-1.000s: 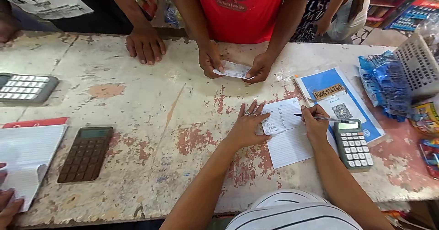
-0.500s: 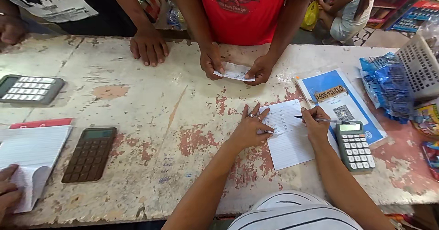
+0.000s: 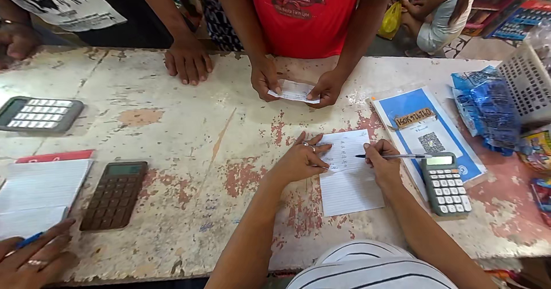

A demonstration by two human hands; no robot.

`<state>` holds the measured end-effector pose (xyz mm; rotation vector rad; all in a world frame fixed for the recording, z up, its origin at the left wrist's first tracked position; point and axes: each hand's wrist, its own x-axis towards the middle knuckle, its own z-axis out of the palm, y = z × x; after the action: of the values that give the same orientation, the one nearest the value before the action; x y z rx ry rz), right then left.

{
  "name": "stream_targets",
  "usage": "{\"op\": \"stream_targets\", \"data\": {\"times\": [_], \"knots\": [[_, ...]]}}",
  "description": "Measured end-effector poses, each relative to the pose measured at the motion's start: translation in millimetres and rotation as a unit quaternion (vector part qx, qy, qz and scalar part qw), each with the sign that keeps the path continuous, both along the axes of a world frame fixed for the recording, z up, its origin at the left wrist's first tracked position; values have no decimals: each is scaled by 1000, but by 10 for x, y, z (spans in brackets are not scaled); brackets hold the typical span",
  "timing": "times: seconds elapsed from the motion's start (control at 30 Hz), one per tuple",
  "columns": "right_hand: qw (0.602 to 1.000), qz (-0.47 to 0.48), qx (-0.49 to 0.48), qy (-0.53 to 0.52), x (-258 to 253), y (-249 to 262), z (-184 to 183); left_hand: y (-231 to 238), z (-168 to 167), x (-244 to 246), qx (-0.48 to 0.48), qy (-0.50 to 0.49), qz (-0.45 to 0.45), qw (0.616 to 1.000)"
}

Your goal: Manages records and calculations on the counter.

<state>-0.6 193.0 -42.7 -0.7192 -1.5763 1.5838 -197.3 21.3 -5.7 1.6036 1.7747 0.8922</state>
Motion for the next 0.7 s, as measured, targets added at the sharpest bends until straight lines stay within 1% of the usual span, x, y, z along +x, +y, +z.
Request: {"op": "stream_targets", "data": {"times": [0.07, 0.1, 0.17, 0.27, 0.43, 0.53, 0.6, 0.7], "knots": [[999, 22, -36, 23, -34, -9, 2, -52, 15, -69, -7, -6, 1, 1000], [998, 26, -37, 31, -45, -11, 5, -70, 19, -84, -12, -10, 7, 1000], [999, 31, -9, 33, -45, 4, -14, -89, 9, -90, -25, 0, 22, 999], [997, 42, 60, 8, -39, 36, -4, -87, -24, -81, -31, 24, 22, 999], [993, 58, 105, -10, -114, 50, -34, -84, 47, -97, -49, 9, 17, 999], [988, 48, 138, -55, -80, 158, -234, -31, 25, -92, -61, 2, 12, 998], [986, 51, 141, -74, 53, 385, -429, 94, -131, -76, -34, 43, 0, 999], [981, 125, 138, -57, 84, 617, -609, 190, -470, -105, 10, 165, 4, 986]]}}
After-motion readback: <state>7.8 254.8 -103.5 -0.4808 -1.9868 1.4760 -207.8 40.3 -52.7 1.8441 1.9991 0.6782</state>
